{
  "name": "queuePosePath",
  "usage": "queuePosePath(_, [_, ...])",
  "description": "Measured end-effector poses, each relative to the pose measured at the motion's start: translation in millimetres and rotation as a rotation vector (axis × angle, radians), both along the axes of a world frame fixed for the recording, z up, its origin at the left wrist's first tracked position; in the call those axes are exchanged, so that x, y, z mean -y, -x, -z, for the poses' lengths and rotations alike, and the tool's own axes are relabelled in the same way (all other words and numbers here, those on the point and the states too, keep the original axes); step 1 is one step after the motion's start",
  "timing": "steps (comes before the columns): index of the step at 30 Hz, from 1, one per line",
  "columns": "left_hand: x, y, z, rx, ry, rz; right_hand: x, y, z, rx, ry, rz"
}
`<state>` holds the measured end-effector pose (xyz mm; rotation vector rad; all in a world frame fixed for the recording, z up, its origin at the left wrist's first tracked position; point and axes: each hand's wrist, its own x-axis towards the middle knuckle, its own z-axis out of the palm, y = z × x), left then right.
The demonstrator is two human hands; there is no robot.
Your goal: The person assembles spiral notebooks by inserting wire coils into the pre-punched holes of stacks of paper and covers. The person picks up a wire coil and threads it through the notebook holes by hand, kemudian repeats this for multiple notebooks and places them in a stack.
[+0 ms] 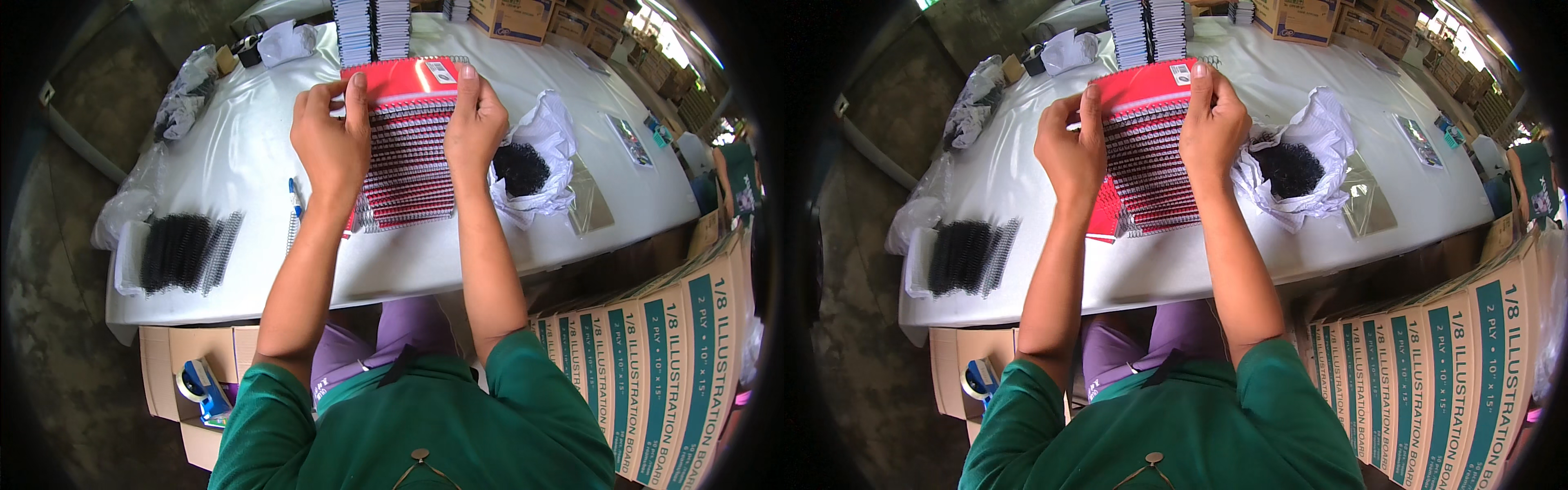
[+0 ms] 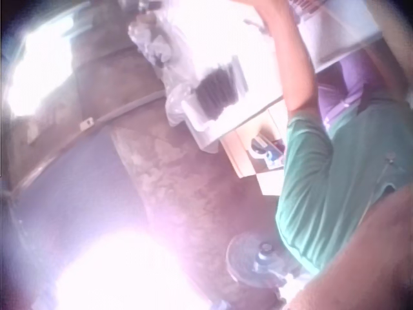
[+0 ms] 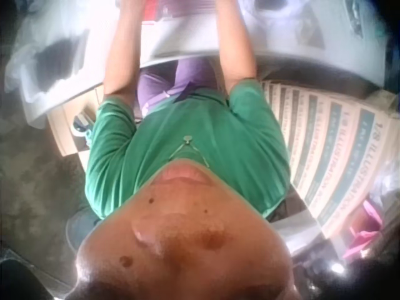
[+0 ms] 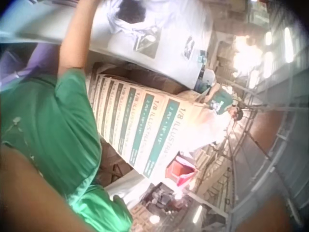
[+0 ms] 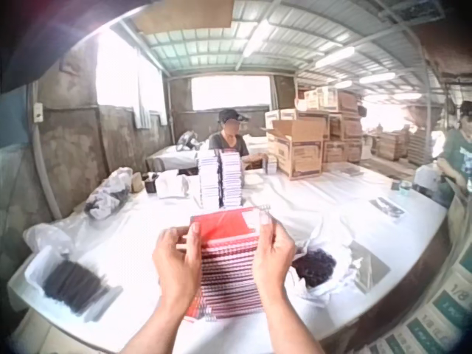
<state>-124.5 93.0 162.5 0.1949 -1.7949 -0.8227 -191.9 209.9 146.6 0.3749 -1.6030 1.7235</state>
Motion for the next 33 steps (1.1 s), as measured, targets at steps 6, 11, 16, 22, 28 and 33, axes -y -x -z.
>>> queuePosePath(6, [7.9, 2.0, 5.3, -0.123, -0.199, 0.144, 2.0, 3.3, 2.2, -0.051, 0.073, 0.127])
queuePosePath(11, [72.1, -36.8, 41.6, 0.475, 0.130, 0.260, -25.2, -22.8, 18.4, -0.217, 0.090, 0.089])
queuePosePath(16, [86.2, -92.3, 165.7, 0.637, 0.935, -0.007, -13.9, -107.9, 90.5, 0.204, 0.243, -0.517])
queuePosePath(22, [-2.7, -179.6, 141.0, 0.840, 0.694, 0.147, 16.1, -180.0, 147.8, 0.963, 0.408, -1.033])
queuePosePath(28, [54.2, -155.4, 134.9, 0.537, 0.024, 0.149, 0.6, -120.3, 131.8, 0.454, -0.284, -1.055])
queuePosePath(33, [91.8, -134.3, 161.5, 0.907, 0.435, -0.251, 3.4, -108.9, 165.6, 0.439, -0.388, -1.096])
